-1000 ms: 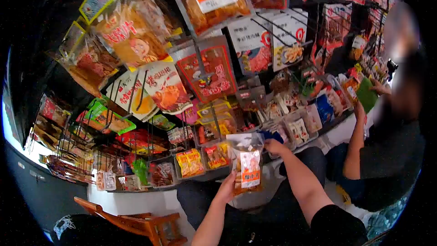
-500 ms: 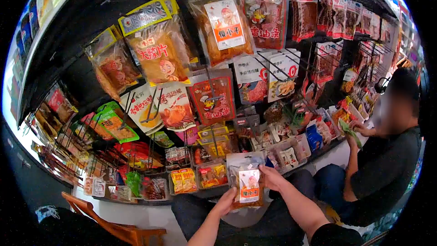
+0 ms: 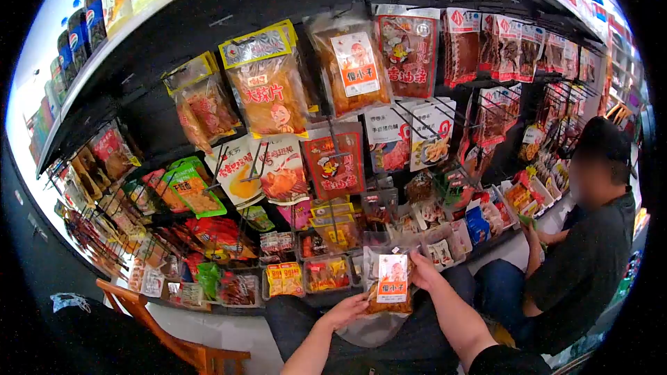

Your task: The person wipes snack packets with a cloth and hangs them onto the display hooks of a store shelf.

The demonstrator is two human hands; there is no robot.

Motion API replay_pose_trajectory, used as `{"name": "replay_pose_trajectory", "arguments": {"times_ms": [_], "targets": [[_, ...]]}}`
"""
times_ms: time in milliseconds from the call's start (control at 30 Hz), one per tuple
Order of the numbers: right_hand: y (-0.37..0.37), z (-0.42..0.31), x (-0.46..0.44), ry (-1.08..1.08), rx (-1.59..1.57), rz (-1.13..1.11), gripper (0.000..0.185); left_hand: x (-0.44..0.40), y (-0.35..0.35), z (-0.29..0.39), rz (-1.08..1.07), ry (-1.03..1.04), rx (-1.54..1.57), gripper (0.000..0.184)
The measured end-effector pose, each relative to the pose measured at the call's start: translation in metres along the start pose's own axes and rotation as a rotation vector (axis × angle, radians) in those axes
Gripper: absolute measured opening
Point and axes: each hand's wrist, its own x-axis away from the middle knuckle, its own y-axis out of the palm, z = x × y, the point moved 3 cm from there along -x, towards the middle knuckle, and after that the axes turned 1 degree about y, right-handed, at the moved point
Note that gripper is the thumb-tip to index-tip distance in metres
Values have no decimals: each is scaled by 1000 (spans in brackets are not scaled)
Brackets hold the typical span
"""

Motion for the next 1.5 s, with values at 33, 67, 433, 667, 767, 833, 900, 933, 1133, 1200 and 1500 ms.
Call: {"name": "replay_pose_trajectory", "arguments": {"times_ms": [33,67,433,667,767,833,900,933,1133,1200,1500], "targets": [[6,-2,6,-2,-3,-13,28,3,4,3,-38,21,79,46],[11,-6,13,-3,-5,-25,28,4,5,3,-64,28,149,45],[10,-2,28,-23,27,-67,31,-5,-4,-12,-3,116,100,27],[12,4,28,-99,37,-47,30,18,16,4,129,149,-8,29],[24,5,39,-100,83,-42,30,7,6,-3,256,129,-398,29],[25,4,37,-88,89,-52,31,2,-3,-8,221,65,-379,30],[19,6,28,-79,96,-77,35,2,-3,-9,215,111,-308,31],[18,7,27,-79,81,-80,34,5,0,-7,211,132,-272,31],[25,5,34,-156,283,-33,28,10,6,3,302,189,-100,32],[24,20,25,-202,398,-74,26,7,-1,12,368,247,-224,33],[143,-60,110,-537,882,-43,35,36,26,123,359,583,-239,40]]}}
